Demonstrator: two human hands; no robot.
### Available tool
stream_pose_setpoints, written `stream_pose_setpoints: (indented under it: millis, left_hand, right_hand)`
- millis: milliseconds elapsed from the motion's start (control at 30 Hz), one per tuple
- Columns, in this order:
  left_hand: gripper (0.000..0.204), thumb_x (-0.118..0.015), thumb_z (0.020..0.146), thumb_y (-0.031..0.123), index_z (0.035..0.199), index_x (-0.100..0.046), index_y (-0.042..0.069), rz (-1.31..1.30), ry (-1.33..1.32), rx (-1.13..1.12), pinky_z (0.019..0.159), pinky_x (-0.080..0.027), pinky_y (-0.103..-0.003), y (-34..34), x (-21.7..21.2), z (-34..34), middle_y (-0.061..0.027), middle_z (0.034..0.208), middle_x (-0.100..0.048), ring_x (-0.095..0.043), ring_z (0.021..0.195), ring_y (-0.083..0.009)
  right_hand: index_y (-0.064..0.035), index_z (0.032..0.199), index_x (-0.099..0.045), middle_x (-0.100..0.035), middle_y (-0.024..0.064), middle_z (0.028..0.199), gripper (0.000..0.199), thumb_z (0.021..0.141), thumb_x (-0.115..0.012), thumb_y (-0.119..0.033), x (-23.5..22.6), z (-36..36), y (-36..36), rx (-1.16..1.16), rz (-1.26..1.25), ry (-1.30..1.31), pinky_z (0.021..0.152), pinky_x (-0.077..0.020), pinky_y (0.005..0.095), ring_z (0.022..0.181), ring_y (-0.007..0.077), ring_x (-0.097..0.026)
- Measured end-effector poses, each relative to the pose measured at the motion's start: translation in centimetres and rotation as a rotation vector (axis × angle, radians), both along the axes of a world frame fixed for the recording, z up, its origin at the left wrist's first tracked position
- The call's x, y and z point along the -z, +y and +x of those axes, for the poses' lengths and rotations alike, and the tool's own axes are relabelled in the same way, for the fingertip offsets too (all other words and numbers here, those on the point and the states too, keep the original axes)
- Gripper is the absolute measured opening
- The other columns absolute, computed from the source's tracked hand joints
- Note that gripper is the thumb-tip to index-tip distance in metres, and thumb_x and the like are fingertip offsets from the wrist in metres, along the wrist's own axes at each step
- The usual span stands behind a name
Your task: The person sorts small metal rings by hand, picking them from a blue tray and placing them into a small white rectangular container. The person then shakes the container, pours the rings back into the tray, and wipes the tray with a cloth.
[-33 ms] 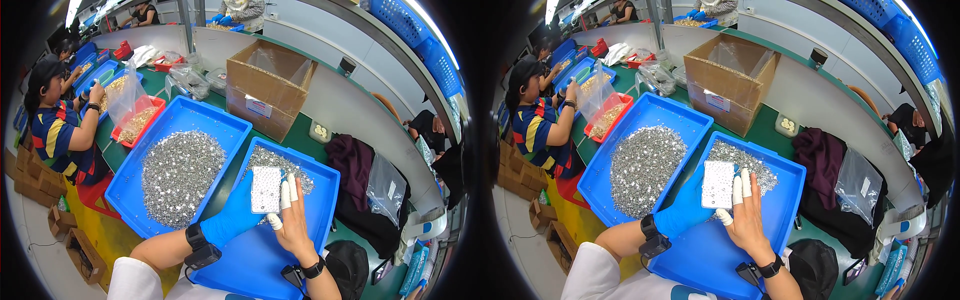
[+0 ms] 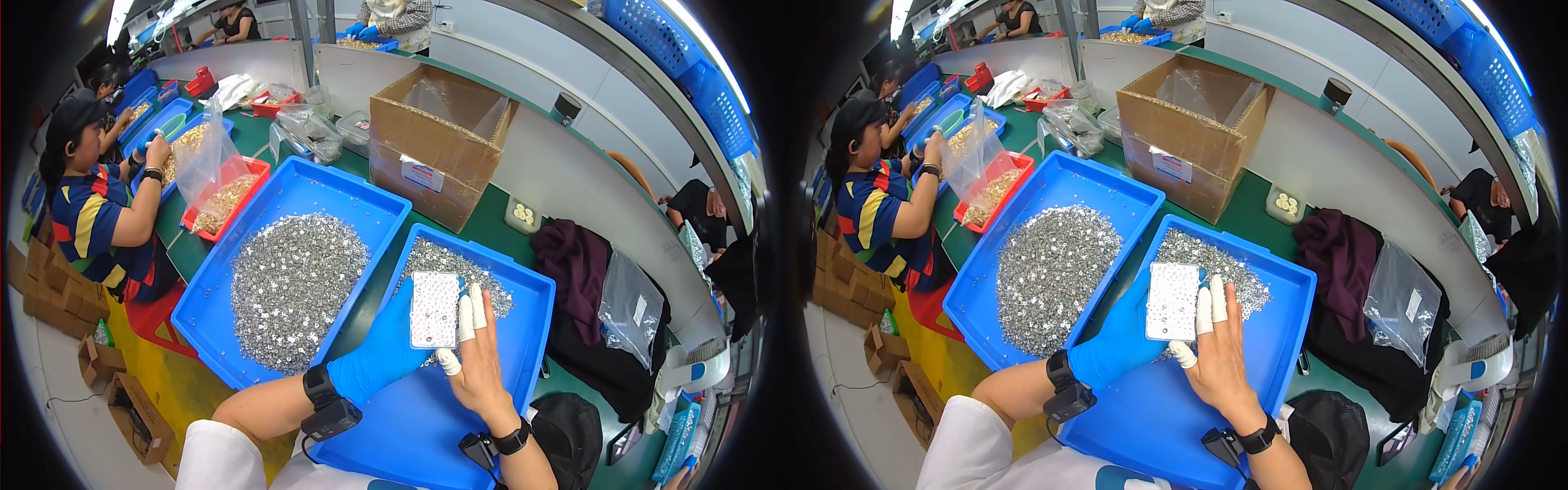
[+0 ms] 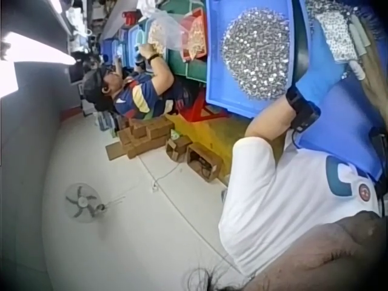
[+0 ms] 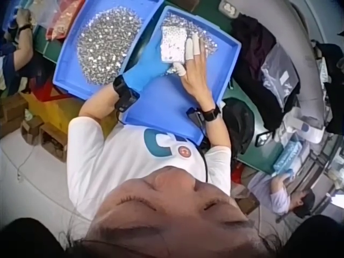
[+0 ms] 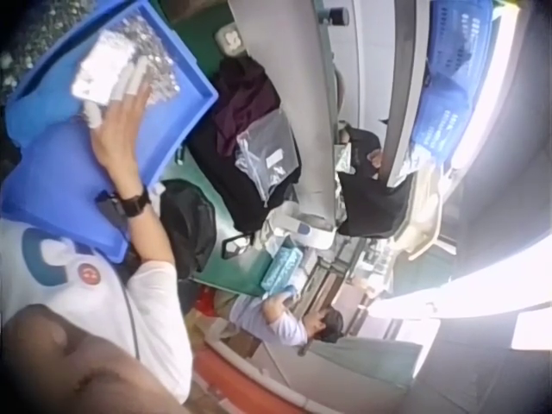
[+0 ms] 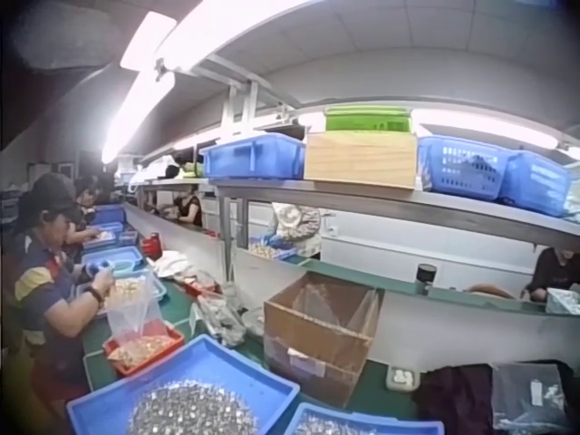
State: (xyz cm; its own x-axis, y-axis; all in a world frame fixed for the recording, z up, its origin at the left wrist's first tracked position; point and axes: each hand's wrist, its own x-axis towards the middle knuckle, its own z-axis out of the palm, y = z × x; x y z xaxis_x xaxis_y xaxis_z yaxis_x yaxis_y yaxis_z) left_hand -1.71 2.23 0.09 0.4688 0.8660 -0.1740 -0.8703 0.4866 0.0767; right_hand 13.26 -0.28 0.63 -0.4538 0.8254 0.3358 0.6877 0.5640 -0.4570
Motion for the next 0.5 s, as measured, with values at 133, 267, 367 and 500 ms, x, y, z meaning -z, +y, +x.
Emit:
stream_pose_setpoints:
  millis: [133,267,367,500]
  left_hand:
    - [0.048,-0.033,0.093,0.036,0.130,-0.036,0.004,0.000,0.015,0.006,0.102,-0.031,-0.039,-0.06,-0.13,0.09,-0.0115,0.131,-0.042,-0.042,0.119,-0.0258]
    - [0.048,-0.033,0.093,0.036,0.130,-0.036,0.005,0.018,0.006,0.018,0.102,-0.031,-0.039,-0.10,-0.03,0.10,-0.0112,0.131,-0.042,-0.042,0.118,-0.0259]
    - [0.048,-0.031,0.094,0.037,0.130,-0.036,0.006,0.032,-0.018,0.033,0.101,-0.032,-0.039,-0.20,0.14,0.07,-0.0105,0.130,-0.043,-0.043,0.118,-0.0252]
    - [0.047,-0.027,0.095,0.037,0.131,-0.035,0.008,0.030,-0.051,0.053,0.100,-0.034,-0.038,-0.35,0.44,0.10,-0.0092,0.129,-0.043,-0.043,0.117,-0.0240]
  right_hand:
    - [0.0052,0.133,-0.023,-0.016,0.0265,0.139,0.070,0.086,-0.046,-0.041,0.07,0.08,0.04,0.006,-0.004,-0.001,0.103,-0.0157,0.0515,0.129,0.0445,-0.015]
    - [0.0048,0.133,-0.024,-0.017,0.0260,0.140,0.070,0.086,-0.046,-0.042,-0.02,0.18,0.07,0.021,0.014,-0.026,0.103,-0.0147,0.0523,0.129,0.0443,-0.015]
    - [0.0048,0.133,-0.025,-0.017,0.0257,0.140,0.070,0.086,-0.046,-0.042,-0.38,0.19,-0.06,0.050,0.042,-0.065,0.103,-0.0140,0.0530,0.129,0.0440,-0.015]
    - [0.0047,0.132,-0.026,-0.017,0.0256,0.139,0.069,0.086,-0.045,-0.044,-0.79,-0.06,-0.17,0.058,0.038,-0.159,0.102,-0.0133,0.0538,0.129,0.0435,-0.015]
